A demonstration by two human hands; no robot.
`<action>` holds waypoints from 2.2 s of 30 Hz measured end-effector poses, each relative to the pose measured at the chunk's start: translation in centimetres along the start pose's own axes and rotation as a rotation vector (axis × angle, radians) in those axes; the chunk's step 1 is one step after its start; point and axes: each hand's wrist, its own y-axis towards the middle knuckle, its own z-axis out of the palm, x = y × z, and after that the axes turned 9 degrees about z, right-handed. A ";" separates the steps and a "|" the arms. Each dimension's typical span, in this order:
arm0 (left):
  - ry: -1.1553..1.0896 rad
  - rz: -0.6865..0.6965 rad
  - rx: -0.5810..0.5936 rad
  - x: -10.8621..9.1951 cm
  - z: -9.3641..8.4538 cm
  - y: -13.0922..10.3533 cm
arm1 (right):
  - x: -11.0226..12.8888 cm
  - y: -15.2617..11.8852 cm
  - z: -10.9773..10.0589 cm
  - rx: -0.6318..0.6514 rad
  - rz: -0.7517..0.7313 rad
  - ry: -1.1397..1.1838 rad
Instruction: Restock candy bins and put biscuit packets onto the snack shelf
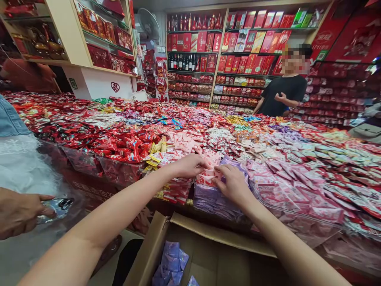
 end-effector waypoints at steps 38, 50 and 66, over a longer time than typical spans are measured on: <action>0.399 -0.091 -0.149 -3.4 3.2 -1.3 | 0.1 -0.7 0.7 -0.025 0.127 -0.023; 0.376 -0.138 -0.107 -3.1 3.7 -1.3 | 0.3 0.0 -0.5 0.117 0.184 0.003; 0.304 -0.158 -0.110 -3.3 3.6 -1.8 | -2.1 13.7 1.2 0.484 0.232 -0.278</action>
